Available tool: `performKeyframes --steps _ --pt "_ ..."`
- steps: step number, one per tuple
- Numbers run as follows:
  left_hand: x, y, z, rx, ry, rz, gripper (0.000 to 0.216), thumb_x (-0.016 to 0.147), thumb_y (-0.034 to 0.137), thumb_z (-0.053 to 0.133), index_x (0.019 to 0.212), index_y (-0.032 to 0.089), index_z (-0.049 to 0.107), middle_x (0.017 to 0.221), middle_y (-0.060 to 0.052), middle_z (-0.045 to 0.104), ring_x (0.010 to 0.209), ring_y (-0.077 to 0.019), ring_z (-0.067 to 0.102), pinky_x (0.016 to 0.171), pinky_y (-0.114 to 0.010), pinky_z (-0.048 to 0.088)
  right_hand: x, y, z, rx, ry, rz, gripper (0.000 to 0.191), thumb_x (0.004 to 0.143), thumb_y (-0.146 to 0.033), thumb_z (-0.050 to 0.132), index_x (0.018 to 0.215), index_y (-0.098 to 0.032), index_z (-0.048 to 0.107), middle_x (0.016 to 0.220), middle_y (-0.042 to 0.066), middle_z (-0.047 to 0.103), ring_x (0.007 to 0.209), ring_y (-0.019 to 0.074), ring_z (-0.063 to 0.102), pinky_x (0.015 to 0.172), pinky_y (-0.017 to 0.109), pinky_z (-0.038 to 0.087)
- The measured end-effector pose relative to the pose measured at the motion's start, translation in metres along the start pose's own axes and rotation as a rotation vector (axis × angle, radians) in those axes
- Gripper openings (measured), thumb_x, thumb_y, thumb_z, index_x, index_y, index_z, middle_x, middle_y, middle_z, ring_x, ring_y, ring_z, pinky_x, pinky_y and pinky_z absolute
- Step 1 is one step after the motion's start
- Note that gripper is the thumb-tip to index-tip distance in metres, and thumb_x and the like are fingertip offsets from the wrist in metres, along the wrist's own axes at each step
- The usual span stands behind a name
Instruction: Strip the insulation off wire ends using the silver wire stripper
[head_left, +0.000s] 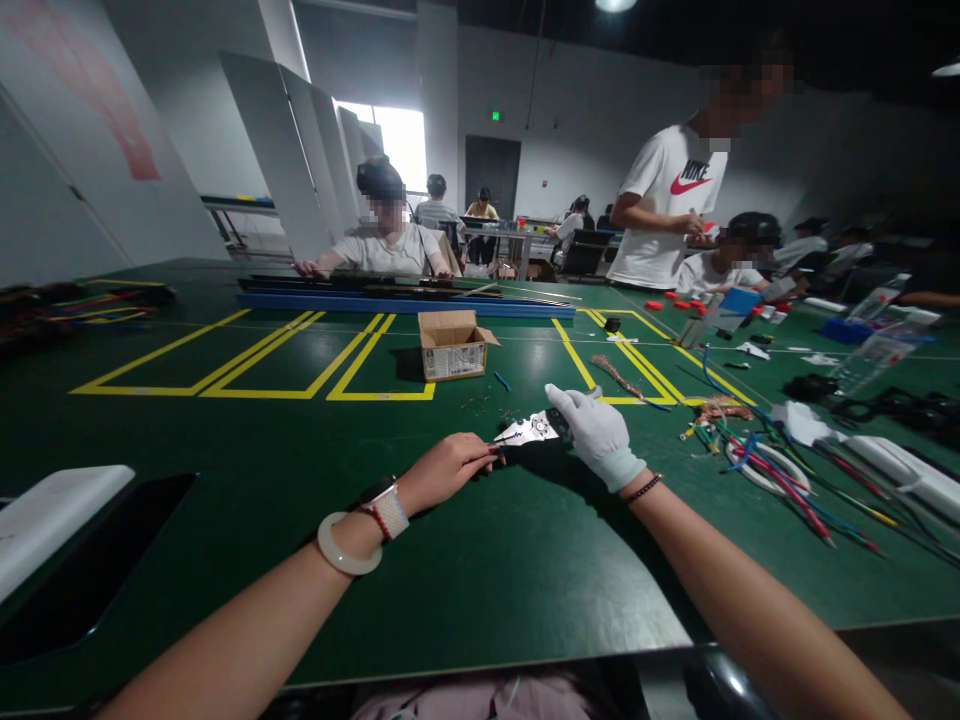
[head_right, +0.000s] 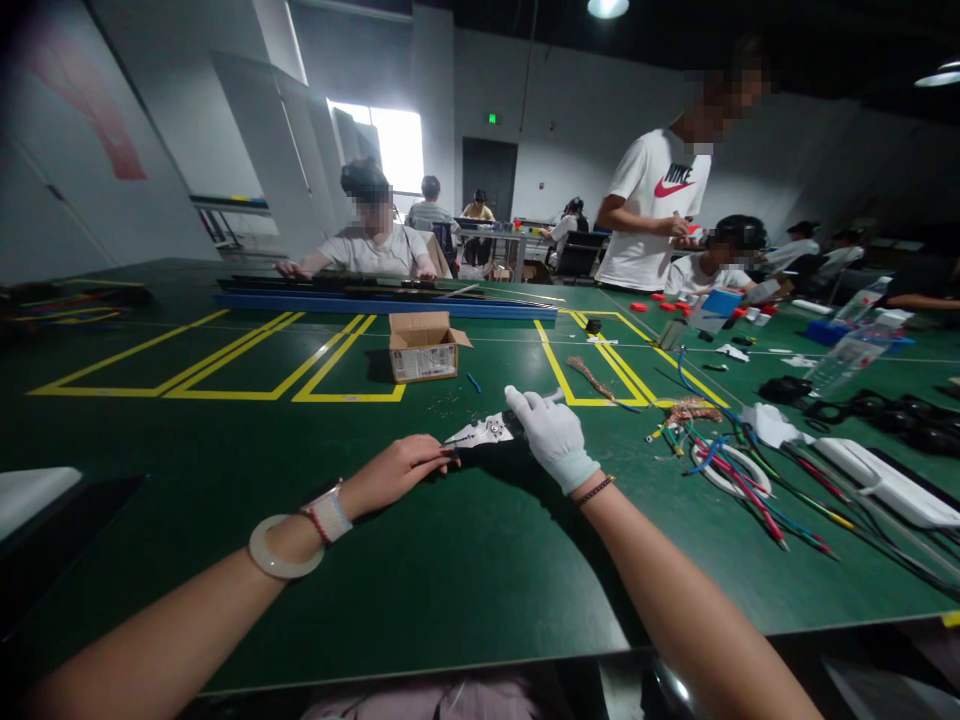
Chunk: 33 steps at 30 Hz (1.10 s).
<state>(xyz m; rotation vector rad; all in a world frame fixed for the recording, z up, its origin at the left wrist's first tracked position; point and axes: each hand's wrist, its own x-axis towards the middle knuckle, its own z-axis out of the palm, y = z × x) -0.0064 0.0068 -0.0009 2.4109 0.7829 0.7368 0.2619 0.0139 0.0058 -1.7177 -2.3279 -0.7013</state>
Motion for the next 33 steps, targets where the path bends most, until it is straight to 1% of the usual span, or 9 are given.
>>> performKeyframes --steps 5,7,10,13,17,23,28,30,33 --pt "-0.001 0.001 -0.001 -0.005 0.014 0.006 0.021 0.094 0.022 0.05 0.088 0.018 0.07 0.091 -0.006 0.07 0.09 -0.0194 0.062 0.085 -0.032 0.045 -0.001 0.005 0.0 -0.006 -0.024 -0.009 0.045 0.092 -0.017 0.035 0.135 -0.024 0.048 0.107 0.01 0.064 0.084 0.02 0.059 0.065 0.029 0.035" --pt "0.0 0.0 -0.002 0.055 0.018 0.019 0.021 0.094 0.022 0.05 0.089 0.017 0.069 0.093 -0.007 0.07 0.092 -0.0201 0.062 0.086 -0.033 0.045 -0.001 0.004 0.0 0.016 -0.036 -0.015 0.04 0.094 -0.021 0.037 0.13 -0.023 0.052 0.104 0.009 0.065 0.084 0.0197 0.059 0.067 0.029 0.035" --pt "0.0 0.0 -0.003 0.218 0.033 0.042 0.018 0.092 0.02 0.051 0.096 0.016 0.068 0.097 -0.009 0.07 0.094 -0.0225 0.061 0.088 -0.037 0.045 -0.003 0.002 0.0 0.047 -0.046 -0.016 0.036 0.095 -0.027 0.037 0.126 -0.022 0.056 0.104 0.009 0.066 0.083 0.0196 0.06 0.069 0.03 0.036" --pt "0.0 0.002 -0.003 0.37 0.036 0.065 0.019 0.092 0.018 0.05 0.101 0.014 0.067 0.097 -0.011 0.07 0.092 -0.0241 0.061 0.086 -0.039 0.045 -0.003 -0.002 0.0 0.043 -0.053 -0.022 0.04 0.095 -0.022 0.035 0.13 -0.023 0.052 0.105 0.009 0.065 0.085 0.0202 0.06 0.068 0.03 0.037" --pt "0.0 0.005 0.0 0.465 0.056 0.101 0.02 0.091 0.015 0.048 0.1 0.014 0.067 0.094 -0.011 0.07 0.088 -0.0241 0.06 0.086 -0.041 0.044 -0.003 -0.006 0.0 0.059 -0.056 -0.003 0.048 0.091 -0.014 0.036 0.138 -0.023 0.044 0.11 0.01 0.064 0.086 0.0188 0.061 0.063 0.027 0.039" --pt "0.0 0.002 -0.001 0.465 0.086 0.074 0.019 0.089 0.013 0.053 0.101 0.017 0.067 0.094 -0.009 0.07 0.09 -0.0235 0.06 0.086 -0.041 0.044 -0.005 -0.007 0.001 0.099 -0.031 0.019 0.054 0.088 -0.011 0.038 0.14 -0.024 0.041 0.117 0.009 0.062 0.092 0.0179 0.061 0.063 0.024 0.043" --pt "-0.001 0.002 -0.006 0.449 0.107 0.091 0.02 0.089 0.014 0.054 0.102 0.017 0.069 0.095 -0.009 0.071 0.091 -0.0237 0.061 0.086 -0.041 0.045 -0.005 -0.01 -0.001 0.139 -0.015 0.017 0.054 0.088 -0.011 0.04 0.14 -0.024 0.042 0.118 0.009 0.062 0.093 0.0179 0.061 0.066 0.024 0.045" --pt "-0.001 0.002 -0.007 0.426 0.134 0.112 0.021 0.091 0.014 0.052 0.104 0.018 0.068 0.1 -0.009 0.072 0.096 -0.0235 0.062 0.091 -0.043 0.045 -0.006 -0.011 -0.001 0.156 -0.006 0.006 0.056 0.087 -0.011 0.041 0.141 -0.025 0.042 0.119 0.008 0.062 0.094 0.0177 0.061 0.067 0.024 0.046" --pt "-0.002 -0.001 -0.008 0.368 0.148 0.178 0.023 0.092 0.013 0.05 0.106 0.018 0.068 0.11 -0.009 0.071 0.112 -0.0235 0.06 0.103 -0.047 0.038 -0.007 -0.011 -0.001 0.165 0.001 -0.027 0.06 0.085 -0.008 0.041 0.142 -0.026 0.04 0.124 0.006 0.06 0.093 0.0172 0.061 0.068 0.024 0.047"
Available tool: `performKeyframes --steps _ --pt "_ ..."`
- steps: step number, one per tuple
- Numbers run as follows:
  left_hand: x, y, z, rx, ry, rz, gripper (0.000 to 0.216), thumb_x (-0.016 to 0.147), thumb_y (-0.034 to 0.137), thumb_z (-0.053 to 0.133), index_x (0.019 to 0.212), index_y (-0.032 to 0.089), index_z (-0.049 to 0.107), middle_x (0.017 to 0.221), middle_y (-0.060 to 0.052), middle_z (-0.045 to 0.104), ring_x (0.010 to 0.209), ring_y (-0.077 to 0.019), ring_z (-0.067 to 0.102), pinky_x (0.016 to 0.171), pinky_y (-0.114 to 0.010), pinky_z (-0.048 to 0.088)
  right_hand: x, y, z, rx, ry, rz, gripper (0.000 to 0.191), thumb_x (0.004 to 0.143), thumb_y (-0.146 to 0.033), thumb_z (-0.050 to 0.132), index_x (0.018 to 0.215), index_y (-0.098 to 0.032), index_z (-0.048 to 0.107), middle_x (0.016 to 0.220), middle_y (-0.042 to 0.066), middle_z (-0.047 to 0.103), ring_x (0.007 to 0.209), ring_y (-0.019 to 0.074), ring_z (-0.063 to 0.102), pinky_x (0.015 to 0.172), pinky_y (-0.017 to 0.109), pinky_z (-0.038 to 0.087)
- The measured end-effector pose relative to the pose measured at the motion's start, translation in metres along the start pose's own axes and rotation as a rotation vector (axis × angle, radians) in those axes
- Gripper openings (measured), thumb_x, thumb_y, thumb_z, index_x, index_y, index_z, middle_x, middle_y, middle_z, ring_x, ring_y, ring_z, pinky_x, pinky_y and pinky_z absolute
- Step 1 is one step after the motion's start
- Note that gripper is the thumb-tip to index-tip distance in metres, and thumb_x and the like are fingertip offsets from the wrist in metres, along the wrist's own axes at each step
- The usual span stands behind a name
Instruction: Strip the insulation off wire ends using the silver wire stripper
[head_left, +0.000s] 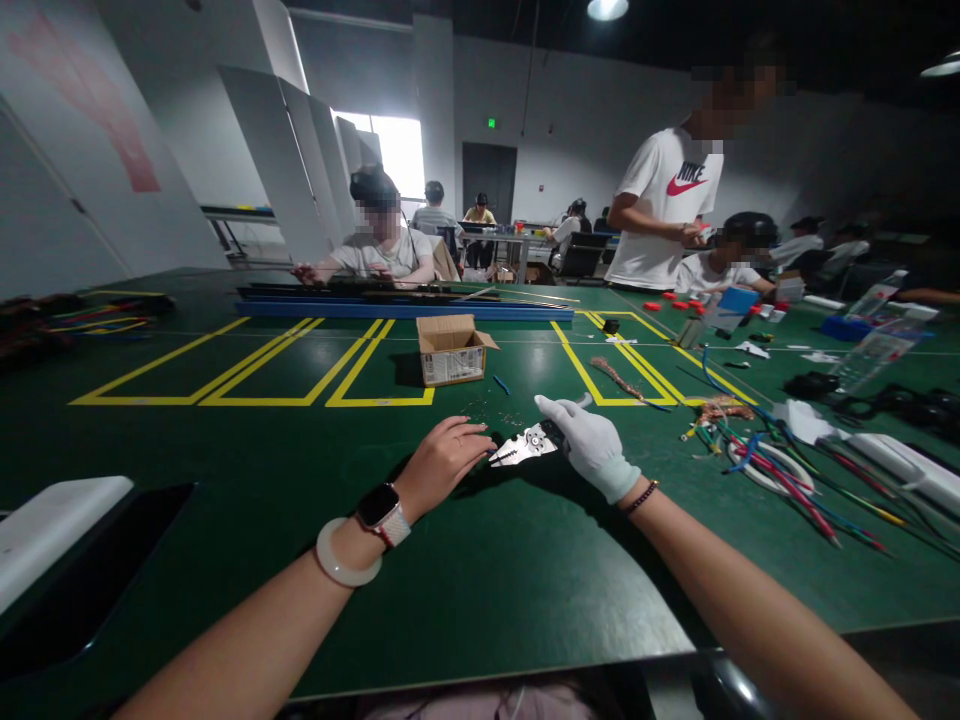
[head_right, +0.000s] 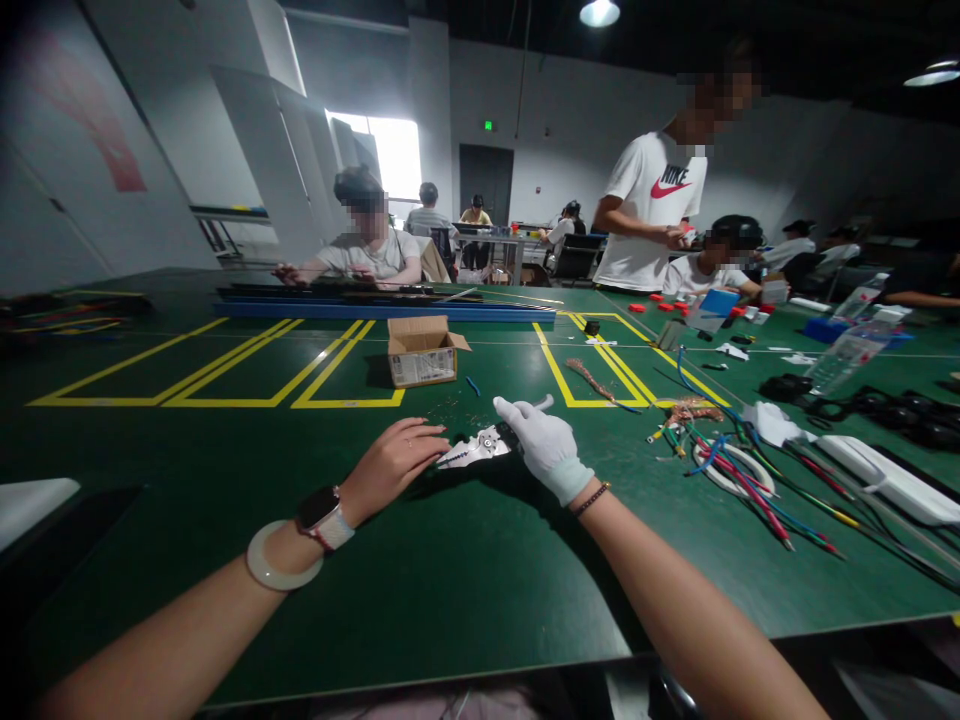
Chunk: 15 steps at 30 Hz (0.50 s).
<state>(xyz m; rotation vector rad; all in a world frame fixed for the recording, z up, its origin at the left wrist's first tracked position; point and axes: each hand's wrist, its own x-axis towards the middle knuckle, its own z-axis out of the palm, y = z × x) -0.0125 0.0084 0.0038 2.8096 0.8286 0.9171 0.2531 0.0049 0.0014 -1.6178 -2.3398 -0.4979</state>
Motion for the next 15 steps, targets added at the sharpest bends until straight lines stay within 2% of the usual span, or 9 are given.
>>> performKeyframes --steps 6,10,15 --pt "0.0 -0.003 0.004 -0.038 -0.028 0.106 0.025 0.095 0.013 0.045 0.111 0.015 0.064 0.122 -0.012 0.065 0.125 -0.0221 0.052 0.112 -0.049 0.032 0.001 -0.008 -0.008 -0.041 -0.007 -0.014 0.063 0.085 -0.009 0.041 0.145 -0.028 0.035 0.133 0.006 0.056 0.088 0.016 0.063 0.068 0.023 0.048" --pt "0.0 -0.002 0.007 -0.04 -0.001 0.161 0.026 0.096 0.013 0.043 0.115 0.012 0.06 0.123 -0.014 0.064 0.125 -0.0215 0.052 0.111 -0.049 0.036 0.002 -0.013 -0.012 -0.033 0.008 -0.027 0.067 0.083 -0.007 0.041 0.146 -0.028 0.033 0.133 0.005 0.055 0.086 0.0152 0.064 0.068 0.023 0.049" --pt "-0.001 0.0 0.01 0.002 0.049 0.215 0.029 0.097 0.01 0.038 0.12 0.012 0.056 0.124 -0.014 0.063 0.124 -0.02 0.053 0.108 -0.048 0.042 0.002 -0.015 -0.004 0.115 0.081 -0.115 0.07 0.081 -0.005 0.043 0.146 -0.026 0.032 0.133 0.005 0.055 0.093 0.0165 0.063 0.076 0.026 0.05"
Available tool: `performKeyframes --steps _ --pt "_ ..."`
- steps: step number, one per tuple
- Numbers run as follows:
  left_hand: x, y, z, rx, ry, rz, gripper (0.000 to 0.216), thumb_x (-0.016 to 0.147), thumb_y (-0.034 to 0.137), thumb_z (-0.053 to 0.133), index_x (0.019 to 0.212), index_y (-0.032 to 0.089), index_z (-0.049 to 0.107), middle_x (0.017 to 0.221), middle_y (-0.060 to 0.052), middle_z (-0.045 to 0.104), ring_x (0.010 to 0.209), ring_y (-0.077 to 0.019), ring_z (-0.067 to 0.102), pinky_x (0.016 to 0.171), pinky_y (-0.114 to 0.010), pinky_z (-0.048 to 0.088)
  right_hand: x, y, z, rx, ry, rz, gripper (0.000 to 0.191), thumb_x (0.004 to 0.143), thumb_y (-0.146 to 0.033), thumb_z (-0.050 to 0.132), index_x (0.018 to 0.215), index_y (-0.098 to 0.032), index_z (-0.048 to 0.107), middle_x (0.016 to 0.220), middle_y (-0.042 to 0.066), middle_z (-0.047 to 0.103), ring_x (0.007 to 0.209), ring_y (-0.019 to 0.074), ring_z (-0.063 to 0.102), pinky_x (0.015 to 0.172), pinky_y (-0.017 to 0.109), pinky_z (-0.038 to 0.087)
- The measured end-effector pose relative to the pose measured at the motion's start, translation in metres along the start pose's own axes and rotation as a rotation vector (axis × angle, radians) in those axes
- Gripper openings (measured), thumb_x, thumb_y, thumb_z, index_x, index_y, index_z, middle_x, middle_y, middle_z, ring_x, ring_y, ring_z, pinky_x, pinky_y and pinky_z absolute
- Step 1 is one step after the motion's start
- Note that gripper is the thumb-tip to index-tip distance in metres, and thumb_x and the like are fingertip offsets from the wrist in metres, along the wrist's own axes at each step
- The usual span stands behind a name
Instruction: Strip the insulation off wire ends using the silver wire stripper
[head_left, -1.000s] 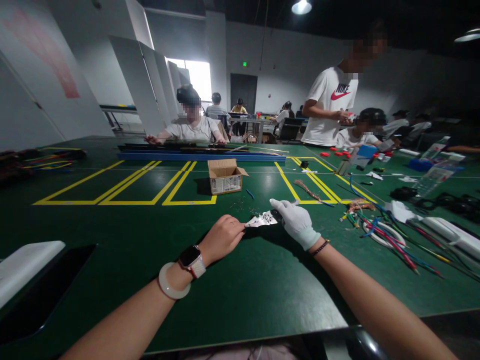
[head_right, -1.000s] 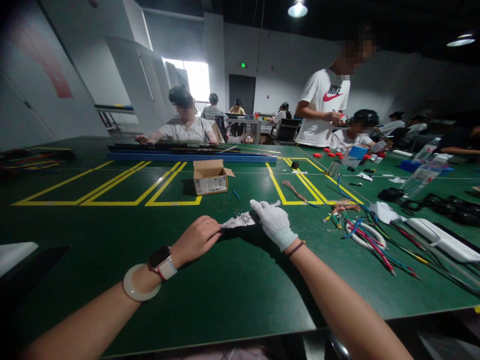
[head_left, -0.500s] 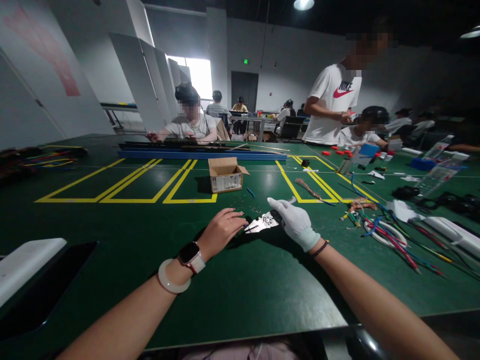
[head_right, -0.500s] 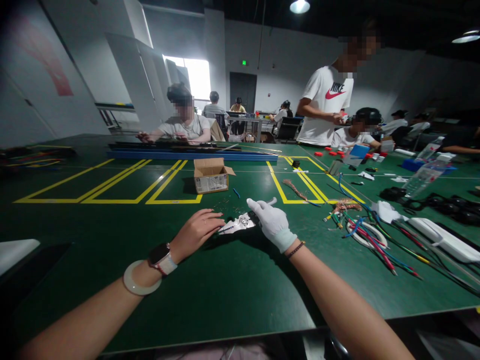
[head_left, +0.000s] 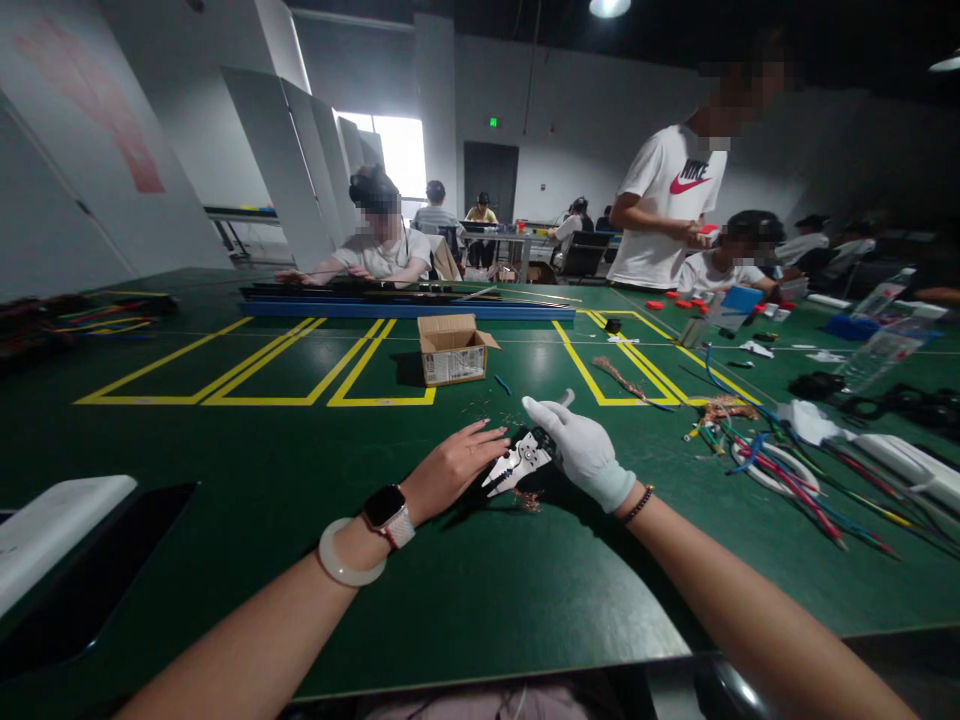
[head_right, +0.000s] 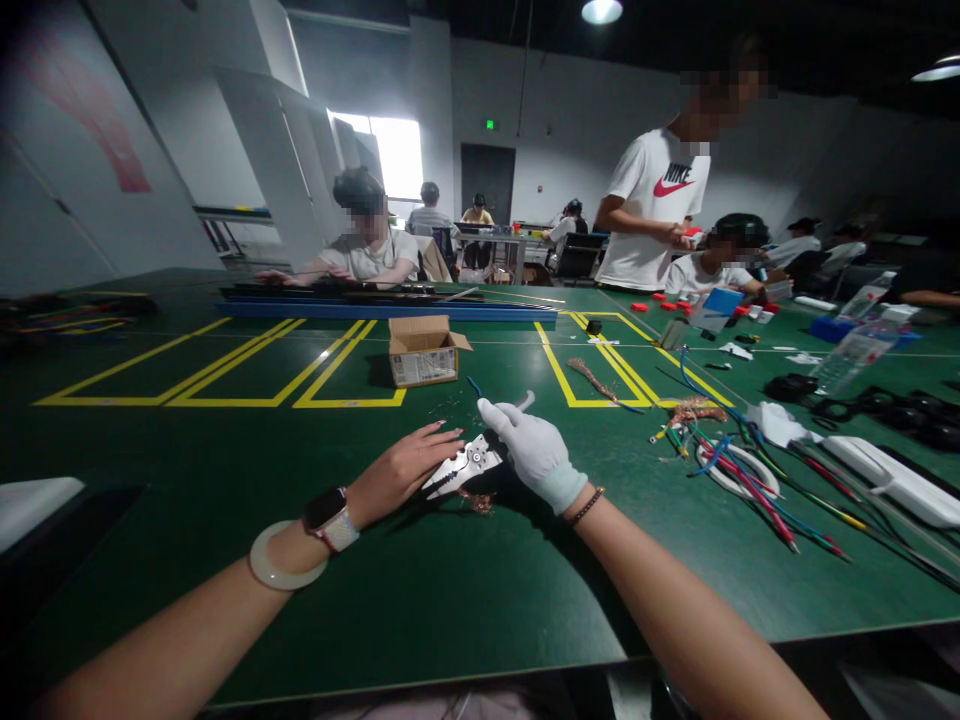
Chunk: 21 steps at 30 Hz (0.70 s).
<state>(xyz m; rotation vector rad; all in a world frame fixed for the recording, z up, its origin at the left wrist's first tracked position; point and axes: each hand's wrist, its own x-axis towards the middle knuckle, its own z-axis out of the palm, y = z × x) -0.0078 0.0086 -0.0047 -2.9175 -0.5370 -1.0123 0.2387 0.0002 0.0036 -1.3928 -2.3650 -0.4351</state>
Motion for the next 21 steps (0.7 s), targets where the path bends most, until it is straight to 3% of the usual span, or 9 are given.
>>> performKeyframes --steps 7,11,16,21 --pt "-0.001 0.003 0.001 -0.006 -0.007 0.002 0.029 0.097 0.01 0.036 0.118 0.01 0.056 0.127 -0.016 0.061 0.127 -0.0208 0.051 0.108 -0.047 0.042 0.002 -0.002 0.009 0.075 0.051 -0.041 0.065 0.082 -0.006 0.043 0.144 -0.021 0.034 0.135 0.007 0.053 0.101 0.0175 0.06 0.084 0.027 0.048" --pt "-0.001 0.004 0.001 -0.032 -0.033 -0.002 0.029 0.097 0.009 0.035 0.116 0.01 0.057 0.123 -0.016 0.064 0.125 -0.0206 0.053 0.108 -0.047 0.041 0.004 -0.004 0.007 -0.031 -0.004 -0.032 0.059 0.084 -0.008 0.044 0.142 -0.021 0.039 0.126 0.007 0.059 0.093 0.0168 0.062 0.078 0.026 0.047" --pt "-0.002 0.005 -0.002 -0.107 -0.09 -0.006 0.033 0.093 0.009 0.041 0.124 0.009 0.051 0.133 -0.018 0.055 0.132 -0.0229 0.044 0.11 -0.047 0.038 0.003 -0.008 0.003 -0.152 -0.087 0.011 0.05 0.088 -0.013 0.043 0.138 -0.023 0.046 0.121 0.008 0.062 0.084 0.0175 0.062 0.068 0.027 0.043" --pt "-0.005 0.004 -0.002 -0.205 -0.108 -0.082 0.04 0.092 0.009 0.039 0.131 0.013 0.048 0.138 -0.016 0.051 0.136 -0.0239 0.038 0.112 -0.047 0.034 0.003 -0.011 -0.002 -0.154 -0.129 0.021 0.041 0.09 -0.018 0.045 0.13 -0.024 0.053 0.113 0.009 0.064 0.087 0.0199 0.061 0.07 0.029 0.041"
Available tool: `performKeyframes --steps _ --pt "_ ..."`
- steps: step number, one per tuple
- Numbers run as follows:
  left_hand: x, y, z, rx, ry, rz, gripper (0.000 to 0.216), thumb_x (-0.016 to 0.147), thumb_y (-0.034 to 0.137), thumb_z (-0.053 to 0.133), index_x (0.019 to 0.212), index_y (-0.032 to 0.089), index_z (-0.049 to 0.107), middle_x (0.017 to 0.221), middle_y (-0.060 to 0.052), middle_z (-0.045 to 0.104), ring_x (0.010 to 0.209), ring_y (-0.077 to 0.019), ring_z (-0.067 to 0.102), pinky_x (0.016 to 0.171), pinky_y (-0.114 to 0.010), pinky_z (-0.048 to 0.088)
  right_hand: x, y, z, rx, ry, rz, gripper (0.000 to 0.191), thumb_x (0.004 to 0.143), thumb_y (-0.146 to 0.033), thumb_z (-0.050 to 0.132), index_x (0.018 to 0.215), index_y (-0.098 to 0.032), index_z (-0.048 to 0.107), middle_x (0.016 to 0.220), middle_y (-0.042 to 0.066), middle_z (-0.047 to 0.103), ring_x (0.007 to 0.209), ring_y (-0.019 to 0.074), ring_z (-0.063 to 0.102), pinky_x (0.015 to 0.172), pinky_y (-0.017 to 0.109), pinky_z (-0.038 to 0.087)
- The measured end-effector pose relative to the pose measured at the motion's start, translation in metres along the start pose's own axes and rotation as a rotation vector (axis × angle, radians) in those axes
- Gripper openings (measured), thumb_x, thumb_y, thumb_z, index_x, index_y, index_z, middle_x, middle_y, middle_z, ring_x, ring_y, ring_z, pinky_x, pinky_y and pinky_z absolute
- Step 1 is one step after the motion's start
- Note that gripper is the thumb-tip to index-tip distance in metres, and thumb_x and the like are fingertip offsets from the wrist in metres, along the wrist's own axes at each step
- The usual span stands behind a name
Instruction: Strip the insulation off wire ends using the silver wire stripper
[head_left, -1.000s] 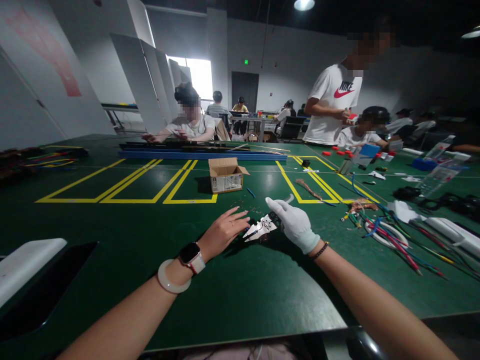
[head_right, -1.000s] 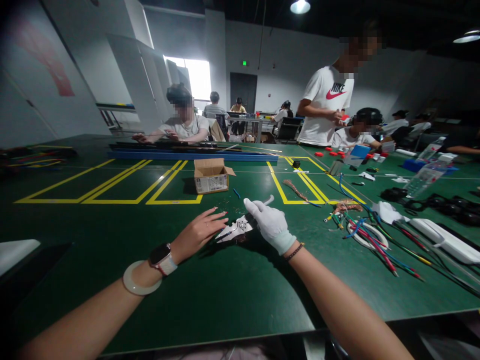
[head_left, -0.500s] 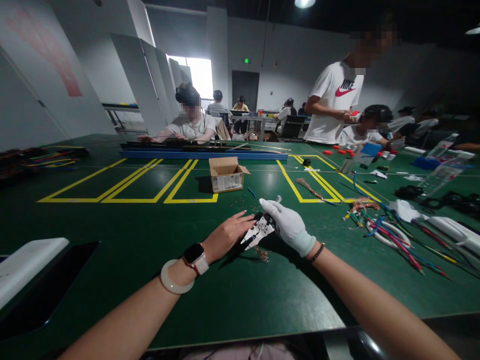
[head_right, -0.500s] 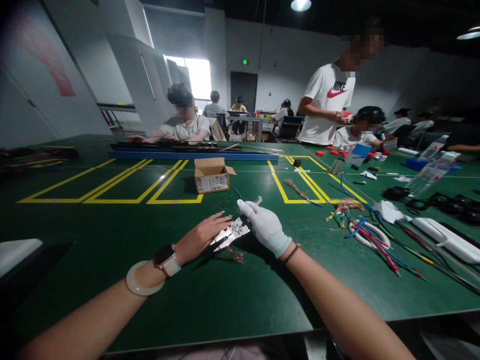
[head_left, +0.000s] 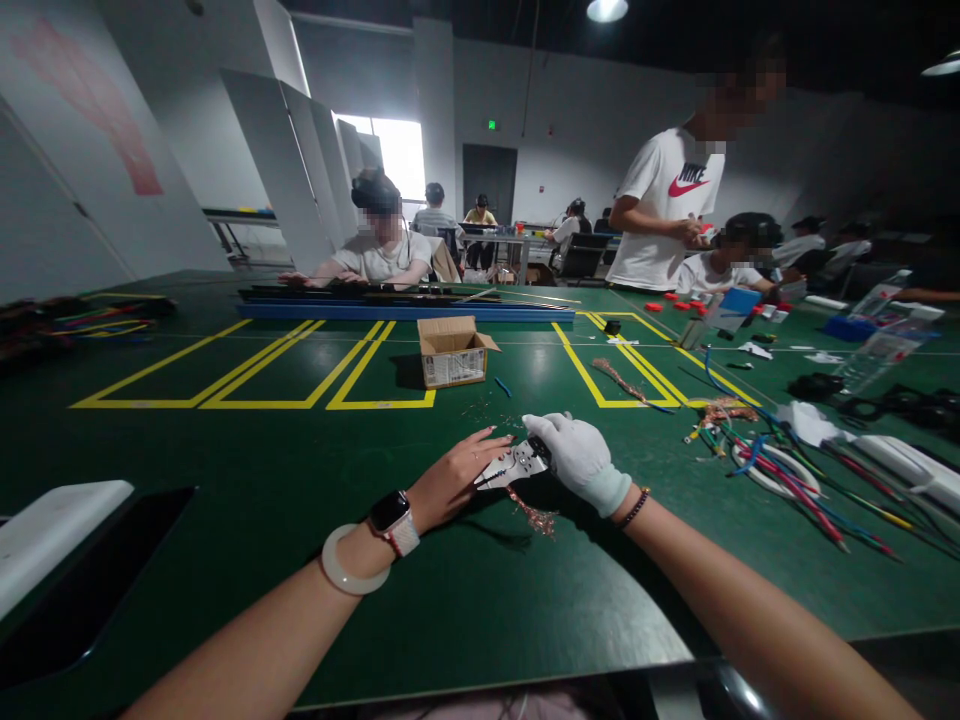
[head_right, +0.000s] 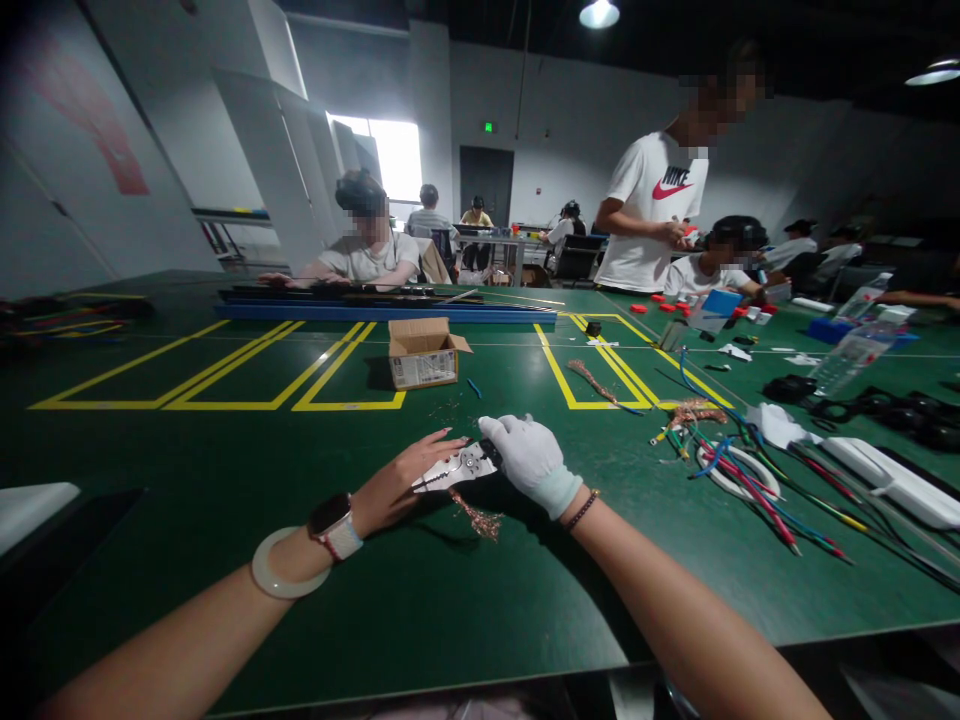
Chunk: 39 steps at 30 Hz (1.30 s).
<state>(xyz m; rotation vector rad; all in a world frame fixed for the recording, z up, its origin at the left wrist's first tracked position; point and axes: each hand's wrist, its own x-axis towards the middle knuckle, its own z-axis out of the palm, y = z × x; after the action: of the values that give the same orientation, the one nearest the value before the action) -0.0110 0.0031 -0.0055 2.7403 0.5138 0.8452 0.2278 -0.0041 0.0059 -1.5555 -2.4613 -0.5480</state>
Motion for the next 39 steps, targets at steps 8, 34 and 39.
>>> performKeyframes --steps 8,34,39 --pt "0.0 -0.004 0.004 -0.037 0.034 -0.031 0.037 0.097 0.021 0.036 0.131 0.018 0.05 0.138 -0.012 0.053 0.135 -0.0245 0.039 0.113 -0.048 0.032 -0.003 0.0 -0.008 0.01 -0.056 0.027 0.031 0.092 -0.03 0.046 0.118 -0.022 0.06 0.098 0.008 0.064 0.076 0.0196 0.061 0.064 0.029 0.039" --pt "-0.003 -0.005 0.009 -0.15 0.01 -0.084 0.046 0.09 0.01 0.046 0.135 0.016 0.047 0.14 -0.013 0.05 0.137 -0.0243 0.037 0.111 -0.046 0.037 -0.001 -0.002 0.004 0.217 0.08 0.018 0.034 0.089 -0.015 0.048 0.122 -0.018 0.058 0.108 0.01 0.068 0.092 0.0184 0.064 0.08 0.029 0.048" --pt "0.001 -0.002 0.009 -0.186 0.051 -0.121 0.042 0.094 0.01 0.04 0.134 0.02 0.049 0.137 -0.009 0.054 0.135 -0.021 0.039 0.111 -0.046 0.037 -0.005 0.001 0.001 0.216 0.038 -0.038 0.03 0.084 -0.018 0.053 0.113 -0.018 0.062 0.102 0.009 0.069 0.084 0.019 0.065 0.073 0.027 0.045"
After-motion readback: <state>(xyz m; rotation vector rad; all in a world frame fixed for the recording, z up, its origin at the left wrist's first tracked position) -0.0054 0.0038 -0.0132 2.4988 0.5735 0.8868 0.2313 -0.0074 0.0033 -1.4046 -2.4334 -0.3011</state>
